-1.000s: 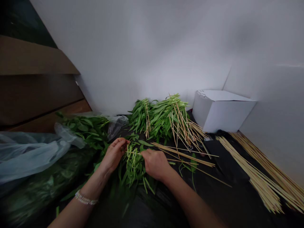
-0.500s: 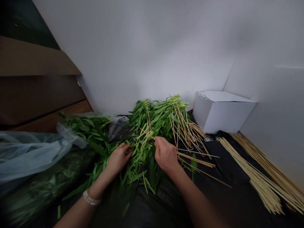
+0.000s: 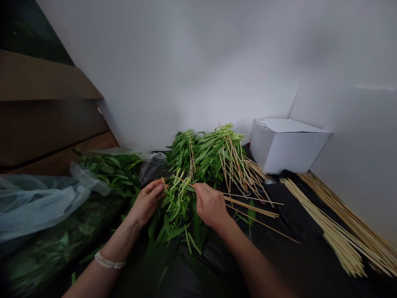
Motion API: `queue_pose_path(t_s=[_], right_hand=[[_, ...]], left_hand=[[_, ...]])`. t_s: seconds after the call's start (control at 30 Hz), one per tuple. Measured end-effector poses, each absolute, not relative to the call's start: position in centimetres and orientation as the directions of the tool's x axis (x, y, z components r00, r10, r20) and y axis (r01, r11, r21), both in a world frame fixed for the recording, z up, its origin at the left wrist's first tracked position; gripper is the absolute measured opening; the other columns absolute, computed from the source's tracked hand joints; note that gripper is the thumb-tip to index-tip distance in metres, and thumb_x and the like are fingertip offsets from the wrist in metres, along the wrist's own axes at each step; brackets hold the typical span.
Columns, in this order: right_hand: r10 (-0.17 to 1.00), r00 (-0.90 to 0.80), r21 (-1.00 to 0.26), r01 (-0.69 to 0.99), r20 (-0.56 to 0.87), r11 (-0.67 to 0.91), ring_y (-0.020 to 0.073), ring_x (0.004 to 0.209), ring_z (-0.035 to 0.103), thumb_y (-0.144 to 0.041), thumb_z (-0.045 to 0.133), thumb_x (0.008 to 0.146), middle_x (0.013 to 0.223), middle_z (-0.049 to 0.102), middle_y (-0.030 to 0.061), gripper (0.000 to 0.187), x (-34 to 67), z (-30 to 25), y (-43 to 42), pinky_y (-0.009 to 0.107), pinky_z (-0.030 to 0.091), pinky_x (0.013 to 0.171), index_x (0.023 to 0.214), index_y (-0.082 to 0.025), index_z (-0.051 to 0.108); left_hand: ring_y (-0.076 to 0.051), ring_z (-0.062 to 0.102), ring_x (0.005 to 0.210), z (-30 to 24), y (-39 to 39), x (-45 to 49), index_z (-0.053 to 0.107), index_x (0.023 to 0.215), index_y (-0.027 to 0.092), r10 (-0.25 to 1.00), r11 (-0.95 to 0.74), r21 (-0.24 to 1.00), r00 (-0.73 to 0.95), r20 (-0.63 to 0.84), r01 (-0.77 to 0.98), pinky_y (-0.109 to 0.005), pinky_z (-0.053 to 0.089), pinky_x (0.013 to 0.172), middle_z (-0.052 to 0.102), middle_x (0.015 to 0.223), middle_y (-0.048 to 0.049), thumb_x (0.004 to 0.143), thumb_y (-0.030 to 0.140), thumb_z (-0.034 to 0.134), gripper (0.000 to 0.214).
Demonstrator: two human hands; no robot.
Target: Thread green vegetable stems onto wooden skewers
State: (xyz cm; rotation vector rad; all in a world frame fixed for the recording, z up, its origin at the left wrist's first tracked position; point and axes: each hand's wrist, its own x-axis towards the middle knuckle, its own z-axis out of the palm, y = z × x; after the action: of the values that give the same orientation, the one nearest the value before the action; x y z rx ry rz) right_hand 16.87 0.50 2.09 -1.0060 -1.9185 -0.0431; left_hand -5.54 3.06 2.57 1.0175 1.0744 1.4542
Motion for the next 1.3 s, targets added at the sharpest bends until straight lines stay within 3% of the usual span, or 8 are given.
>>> queue_pose_path(t_s=[0.1, 0.4, 1.3], right_hand=[[0.637, -0.279, -0.342, 0.656, 0.718, 0.673, 0.0179, 0.088, 0.066, -0.016, 0.039, 0.095, 0.097, 0.069, 0.0073, 0.025, 16.6, 1.8, 0.4, 0.028, 0.049, 0.08, 0.106, -0.018, 0.061], [0.67, -0.368, -0.299, 0.685, 0.644, 0.664, 0.0191, 0.095, 0.064, -0.015, 0.04, 0.094, 0.099, 0.069, 0.0083, 0.026, 16.0, 1.1, 0.3, 0.03, 0.048, 0.086, 0.105, -0.018, 0.063], [0.722, -0.363, -0.267, 0.756, 0.589, 0.597, 0.02, 0.092, 0.064, -0.013, 0.041, 0.091, 0.096, 0.07, 0.008, 0.028, 15.5, 0.9, 0.1, 0.031, 0.048, 0.083, 0.106, -0.017, 0.064]], left_hand=[[-0.01, 0.063, 0.069, 2.9, 2.8, -5.3, 0.075, 0.087, 0.015, 0.995, 0.043, 0.912, -0.065, -0.076, -0.408, -0.017, 0.047, 0.062, 0.074, 0.077, -0.0036, 0.051, 0.03, 0.089, 0.042], [-0.008, 0.063, 0.063, 3.2, 2.3, -4.9, 0.076, 0.079, 0.015, 0.994, 0.066, 0.898, -0.053, -0.099, -0.435, -0.017, 0.049, 0.064, 0.074, 0.074, -0.0021, 0.047, 0.028, 0.091, 0.037], [-0.011, 0.062, 0.065, 2.1, 2.7, -5.0, 0.074, 0.075, 0.015, 0.984, -0.051, 0.967, -0.177, 0.006, -0.251, -0.023, 0.047, 0.067, 0.073, 0.074, -0.0024, 0.052, 0.029, 0.088, 0.03]])
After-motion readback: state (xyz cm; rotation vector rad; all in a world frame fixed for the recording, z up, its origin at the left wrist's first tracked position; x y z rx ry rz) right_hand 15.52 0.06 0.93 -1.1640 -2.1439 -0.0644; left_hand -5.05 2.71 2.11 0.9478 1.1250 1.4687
